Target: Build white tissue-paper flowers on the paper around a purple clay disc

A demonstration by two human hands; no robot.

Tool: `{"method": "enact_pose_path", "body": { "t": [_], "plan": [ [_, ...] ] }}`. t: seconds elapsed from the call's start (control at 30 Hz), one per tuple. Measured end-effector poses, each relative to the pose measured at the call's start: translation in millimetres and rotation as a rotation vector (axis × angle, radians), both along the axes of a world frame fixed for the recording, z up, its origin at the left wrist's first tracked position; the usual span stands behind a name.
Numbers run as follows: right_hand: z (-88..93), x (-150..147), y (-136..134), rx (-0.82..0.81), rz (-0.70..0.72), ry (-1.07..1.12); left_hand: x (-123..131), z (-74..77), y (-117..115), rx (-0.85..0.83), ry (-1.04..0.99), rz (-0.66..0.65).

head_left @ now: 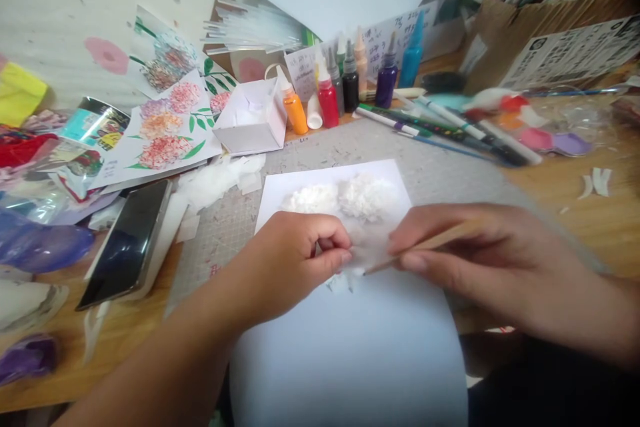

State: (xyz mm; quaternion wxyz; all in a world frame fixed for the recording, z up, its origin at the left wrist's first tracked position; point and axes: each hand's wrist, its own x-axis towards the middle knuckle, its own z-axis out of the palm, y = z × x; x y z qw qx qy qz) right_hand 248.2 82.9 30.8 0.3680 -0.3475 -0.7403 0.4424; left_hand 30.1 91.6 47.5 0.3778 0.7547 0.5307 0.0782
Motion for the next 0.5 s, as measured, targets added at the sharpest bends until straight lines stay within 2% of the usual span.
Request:
{"method": "enact_pose_path", "body": {
  "t": [0.27,0.5],
  "plan": [
    [2.6,-8,2,0.063,-0.145,0.135,-1,-2.9,2,0.062,0.03,-0.042],
    [-3.3,-14,5,0.125,-0.032,-0.019,-2,-4.6,2,0.073,0.016,-0.054]
  ]
}}
